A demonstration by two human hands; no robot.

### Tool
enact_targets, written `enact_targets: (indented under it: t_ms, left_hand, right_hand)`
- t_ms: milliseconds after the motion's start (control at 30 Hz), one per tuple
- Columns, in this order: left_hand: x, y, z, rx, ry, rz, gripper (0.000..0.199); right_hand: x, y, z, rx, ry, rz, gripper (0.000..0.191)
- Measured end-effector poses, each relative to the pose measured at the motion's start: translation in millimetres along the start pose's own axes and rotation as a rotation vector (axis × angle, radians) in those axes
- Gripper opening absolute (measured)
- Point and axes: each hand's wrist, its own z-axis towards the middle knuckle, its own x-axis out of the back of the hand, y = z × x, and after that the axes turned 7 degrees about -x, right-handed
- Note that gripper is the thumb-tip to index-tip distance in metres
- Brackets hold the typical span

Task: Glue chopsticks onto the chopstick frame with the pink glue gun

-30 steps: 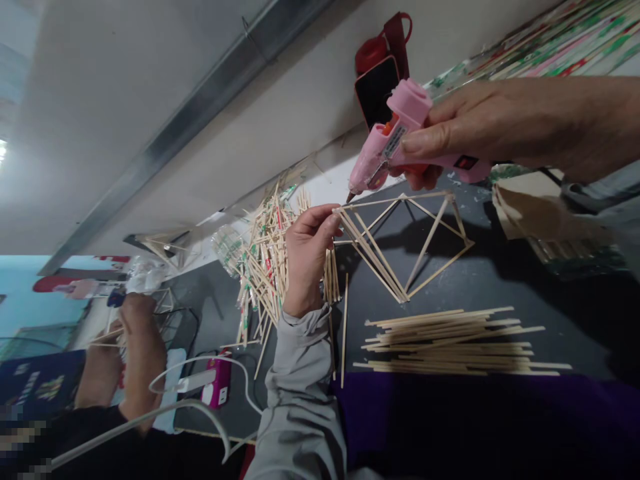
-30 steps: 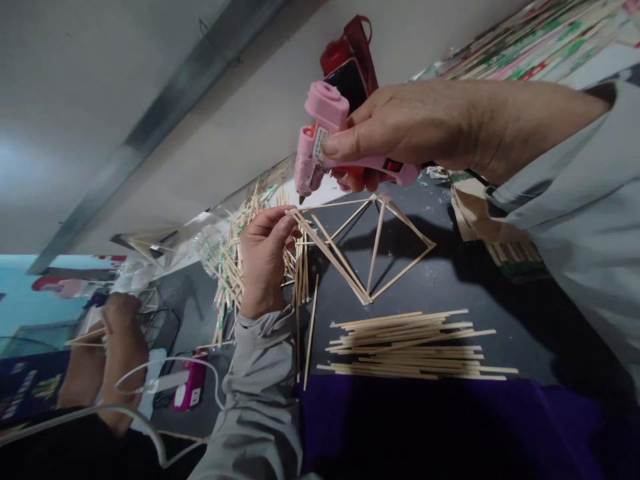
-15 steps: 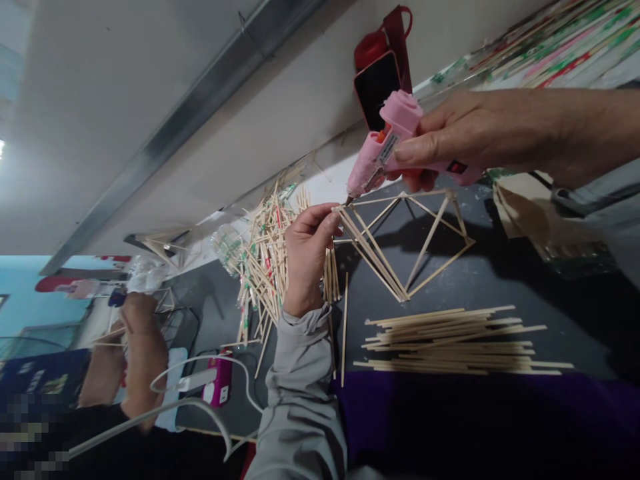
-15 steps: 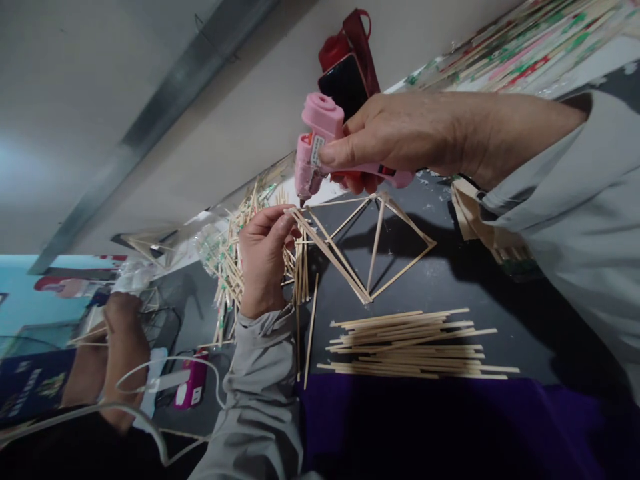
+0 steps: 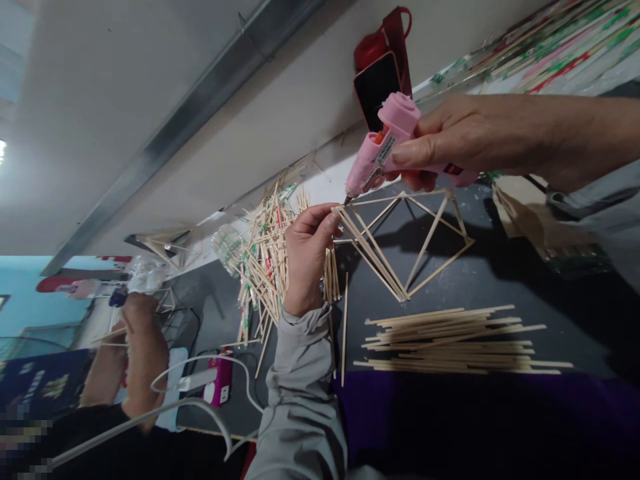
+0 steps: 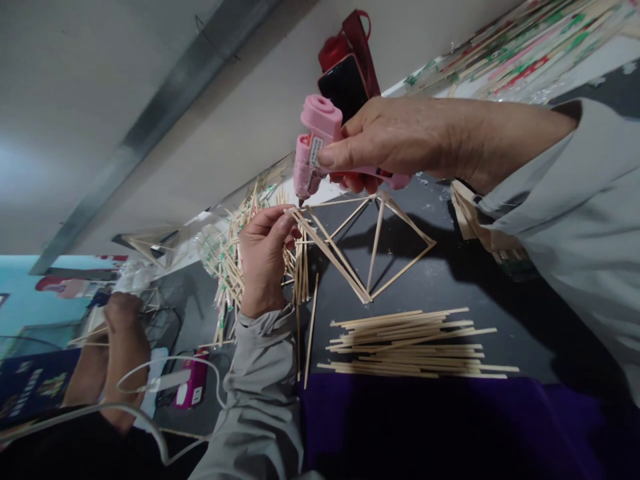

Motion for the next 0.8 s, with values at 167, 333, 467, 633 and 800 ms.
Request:
enact_targets:
  t_ms: [167,333,467,633,800]
  left_hand:
    - [-0.3,0.9,-0.4,0.006,0.002,-0.014,0.023]
    - [1.0,-1.0,0.8,-0.010,-0.001,-0.012,0.021]
    - [1.7,-2.8,1.3,-0.027,-0.009,-0.016,0.023]
    - [1.8,-3.3,1.2,-0.015,-0.008,-0.004,0.023]
    - [1.7,-3.4,2.0,-0.021,-0.011,-0.004,0.023]
  right_hand:
    - [-1.9,-2.6,1.2,0.010,0.049,-0.087,0.049]
    - [-4.9,-11.4,-5.0,0.003,0.050,-0.084,0.042]
    - [-5.4,-17.6,-9.9,-0.035,0.061,-0.073,0.040]
    - [-3.6,-14.4,-5.9,-0.005,0.071,-0.095,0.042]
    - [-3.0,-2.3,2.2,0.060,0.050,-0.103,0.044]
